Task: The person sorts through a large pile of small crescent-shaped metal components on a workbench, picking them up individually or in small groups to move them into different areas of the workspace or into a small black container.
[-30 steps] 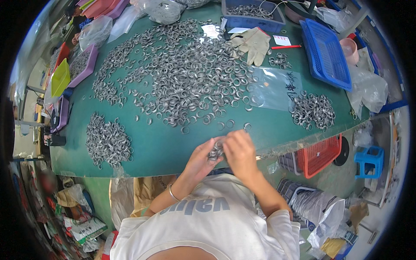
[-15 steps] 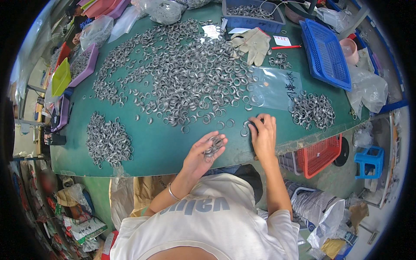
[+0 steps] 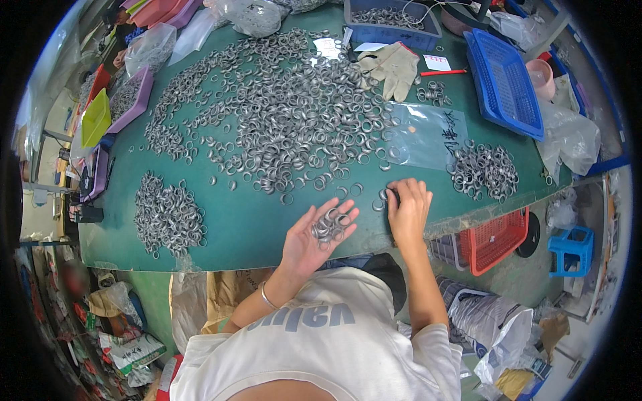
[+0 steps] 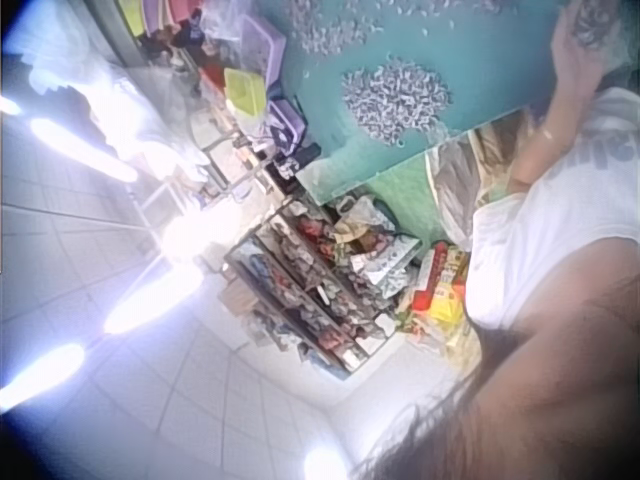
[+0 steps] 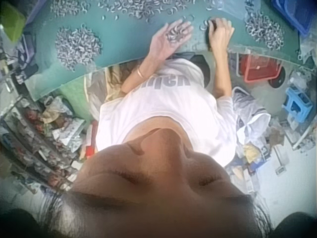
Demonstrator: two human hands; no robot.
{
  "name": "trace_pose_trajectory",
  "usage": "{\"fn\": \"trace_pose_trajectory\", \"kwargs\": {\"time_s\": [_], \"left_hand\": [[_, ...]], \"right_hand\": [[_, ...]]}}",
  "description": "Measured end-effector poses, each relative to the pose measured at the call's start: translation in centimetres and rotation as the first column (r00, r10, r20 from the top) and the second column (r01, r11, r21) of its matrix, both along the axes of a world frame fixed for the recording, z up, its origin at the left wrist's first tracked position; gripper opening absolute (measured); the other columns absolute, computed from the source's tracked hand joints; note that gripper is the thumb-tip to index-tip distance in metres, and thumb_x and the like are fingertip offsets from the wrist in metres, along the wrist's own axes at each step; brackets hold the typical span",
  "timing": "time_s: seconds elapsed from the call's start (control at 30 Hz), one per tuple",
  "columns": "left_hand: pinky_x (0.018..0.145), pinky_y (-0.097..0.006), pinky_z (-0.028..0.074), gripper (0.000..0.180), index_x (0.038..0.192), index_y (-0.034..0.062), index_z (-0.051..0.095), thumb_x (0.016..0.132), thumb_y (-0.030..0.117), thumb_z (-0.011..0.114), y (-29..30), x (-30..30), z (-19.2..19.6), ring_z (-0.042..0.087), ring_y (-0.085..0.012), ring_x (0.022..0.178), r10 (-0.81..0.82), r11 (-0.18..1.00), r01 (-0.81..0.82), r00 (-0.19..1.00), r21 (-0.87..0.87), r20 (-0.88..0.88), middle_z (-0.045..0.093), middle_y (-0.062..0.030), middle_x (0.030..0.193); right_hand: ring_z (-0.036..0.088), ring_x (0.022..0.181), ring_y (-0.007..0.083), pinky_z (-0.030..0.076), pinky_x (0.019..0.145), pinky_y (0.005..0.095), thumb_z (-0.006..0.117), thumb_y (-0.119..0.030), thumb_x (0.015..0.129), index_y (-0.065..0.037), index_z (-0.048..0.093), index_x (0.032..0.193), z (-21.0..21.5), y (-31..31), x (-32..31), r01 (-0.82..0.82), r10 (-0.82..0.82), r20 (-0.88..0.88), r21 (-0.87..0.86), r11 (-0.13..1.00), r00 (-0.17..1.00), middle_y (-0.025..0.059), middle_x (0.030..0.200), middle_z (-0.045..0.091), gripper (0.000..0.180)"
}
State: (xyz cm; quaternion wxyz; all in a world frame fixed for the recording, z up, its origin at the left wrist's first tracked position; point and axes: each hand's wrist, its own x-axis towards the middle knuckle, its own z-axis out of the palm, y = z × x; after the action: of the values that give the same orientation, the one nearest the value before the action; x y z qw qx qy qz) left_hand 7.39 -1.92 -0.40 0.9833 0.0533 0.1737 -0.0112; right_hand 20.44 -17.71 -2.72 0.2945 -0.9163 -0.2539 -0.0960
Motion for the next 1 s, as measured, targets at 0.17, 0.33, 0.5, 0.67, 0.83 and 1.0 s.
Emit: {"fn": "trace_pose_trajectory", "kwargs": {"time_s": [0.17,0.33,0.5,0.67,0.83,1.0], "left_hand": [[0.110,-0.049,0.032,0.043,0.132,-0.0020,0.042,0.102,0.027,0.032,0.0,-0.1,-0.2,0.039,-0.0376,0.130,0.009,0.998,-0.008,1.000,-0.060,0.014,0.042,-0.0235,0.138],[0.098,-0.041,0.046,0.037,0.127,-0.0015,0.047,0.100,0.024,0.043,-0.1,-0.3,-1.6,0.056,-0.0275,0.109,-0.018,0.997,0.030,0.988,0.075,-0.154,0.057,-0.0168,0.117],[0.073,-0.028,0.052,0.036,0.123,-0.0022,0.051,0.098,0.024,0.049,-0.2,-0.4,-1.9,0.059,-0.0164,0.088,-0.130,0.982,0.137,0.990,0.129,-0.063,0.060,-0.0098,0.103],[0.058,-0.020,0.046,0.031,0.119,-0.0015,0.054,0.095,0.018,0.056,-0.3,-0.4,-1.8,0.056,-0.0116,0.081,-0.137,0.950,0.184,0.971,0.253,-0.195,0.059,-0.0075,0.096],[0.057,-0.019,0.048,0.024,0.112,0.0016,0.056,0.090,0.011,0.061,0.1,-0.4,-2.3,0.057,-0.0122,0.078,-0.083,0.988,0.101,0.986,0.119,-0.143,0.060,-0.0067,0.094],[0.058,-0.020,0.050,0.023,0.110,0.0024,0.057,0.089,0.008,0.062,-0.6,0.5,0.4,0.058,-0.0146,0.076,-0.025,0.969,0.119,0.920,0.218,-0.391,0.061,-0.0077,0.094]], "right_hand": [[0.052,0.081,0.0276,0.036,0.074,0.0372,0.067,-0.003,0.075,-0.005,0.066,0.084,0.3,0.1,0.2,-0.024,0.024,0.004,0.017,1.000,1.000,0.0083,0.082,0.059,0.009],[0.055,0.068,0.0195,0.042,0.063,0.0307,0.067,0.001,0.076,-0.002,0.066,0.084,3.1,1.2,-1.9,0.040,0.060,-0.243,0.385,0.922,0.968,0.0079,0.081,0.063,0.009],[0.058,0.069,0.0247,0.048,0.062,0.0323,0.070,0.007,0.071,0.002,0.065,0.086,4.2,2.6,-4.6,-0.395,0.389,0.107,0.436,0.809,0.915,0.0104,0.081,0.062,0.018],[0.059,0.079,0.0282,0.049,0.069,0.0352,0.068,0.007,0.071,0.002,0.066,0.090,5.0,1.7,-4.5,-0.573,0.645,-0.043,0.419,0.705,0.763,0.0132,0.092,0.061,0.020],[0.058,0.088,0.0268,0.047,0.073,0.0345,0.068,0.005,0.070,0.000,0.067,0.093,4.6,0.0,-2.4,-0.290,0.337,-0.105,0.319,0.902,0.936,0.0105,0.094,0.062,0.023],[0.056,0.082,0.0228,0.042,0.071,0.0288,0.069,0.001,0.073,-0.002,0.065,0.096,1.3,-1.2,-1.8,-0.253,0.253,-0.002,-0.023,0.967,0.967,0.0088,0.089,0.060,0.023]]}}
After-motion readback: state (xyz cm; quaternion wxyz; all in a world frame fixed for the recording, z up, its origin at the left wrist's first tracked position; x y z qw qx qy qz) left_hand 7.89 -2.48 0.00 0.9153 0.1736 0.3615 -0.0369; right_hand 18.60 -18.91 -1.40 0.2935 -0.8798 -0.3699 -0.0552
